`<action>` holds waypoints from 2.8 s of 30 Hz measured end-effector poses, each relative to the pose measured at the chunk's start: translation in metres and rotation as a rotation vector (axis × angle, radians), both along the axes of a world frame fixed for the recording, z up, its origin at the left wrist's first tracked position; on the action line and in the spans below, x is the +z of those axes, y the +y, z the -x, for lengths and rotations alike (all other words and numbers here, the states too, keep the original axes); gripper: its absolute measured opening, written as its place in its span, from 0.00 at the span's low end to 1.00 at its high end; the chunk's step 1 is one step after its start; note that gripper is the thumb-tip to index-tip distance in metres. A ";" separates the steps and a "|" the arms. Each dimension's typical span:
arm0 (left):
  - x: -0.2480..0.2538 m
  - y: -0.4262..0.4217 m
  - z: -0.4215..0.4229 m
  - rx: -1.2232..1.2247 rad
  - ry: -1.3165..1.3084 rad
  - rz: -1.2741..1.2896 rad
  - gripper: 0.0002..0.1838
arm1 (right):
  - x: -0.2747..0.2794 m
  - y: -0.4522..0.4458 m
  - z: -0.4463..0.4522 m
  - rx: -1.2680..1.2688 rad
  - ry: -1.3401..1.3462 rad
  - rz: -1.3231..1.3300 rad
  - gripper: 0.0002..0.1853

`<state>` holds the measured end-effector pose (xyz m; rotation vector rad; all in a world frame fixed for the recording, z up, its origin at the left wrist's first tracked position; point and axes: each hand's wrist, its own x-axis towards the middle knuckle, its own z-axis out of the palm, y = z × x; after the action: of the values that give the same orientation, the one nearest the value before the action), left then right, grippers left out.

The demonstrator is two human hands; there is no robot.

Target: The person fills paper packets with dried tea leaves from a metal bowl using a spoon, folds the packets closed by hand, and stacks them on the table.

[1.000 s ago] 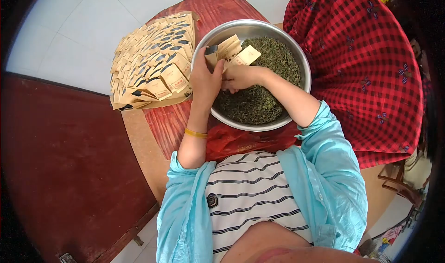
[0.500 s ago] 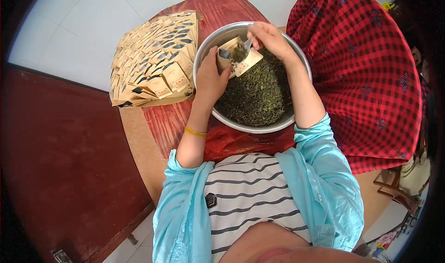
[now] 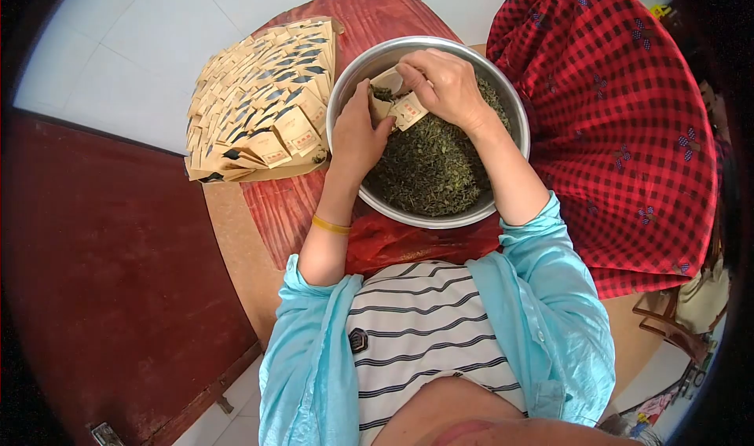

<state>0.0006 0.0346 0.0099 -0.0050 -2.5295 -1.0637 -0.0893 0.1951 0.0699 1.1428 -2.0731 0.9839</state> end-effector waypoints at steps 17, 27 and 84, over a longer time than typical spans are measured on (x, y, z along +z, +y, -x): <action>-0.001 0.001 0.000 0.003 -0.050 0.096 0.41 | -0.008 -0.005 -0.007 0.024 -0.263 -0.186 0.09; 0.004 0.002 -0.002 -0.022 -0.133 0.120 0.44 | -0.007 -0.005 -0.007 -0.002 -0.240 -0.206 0.12; -0.011 -0.013 0.008 0.002 0.137 -0.658 0.27 | -0.030 0.017 0.022 0.368 -0.837 -0.903 0.07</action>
<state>-0.0072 0.0221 -0.0007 0.1019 -1.9542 -1.7724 -0.1114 0.2121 0.0396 1.8030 -3.2487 0.7339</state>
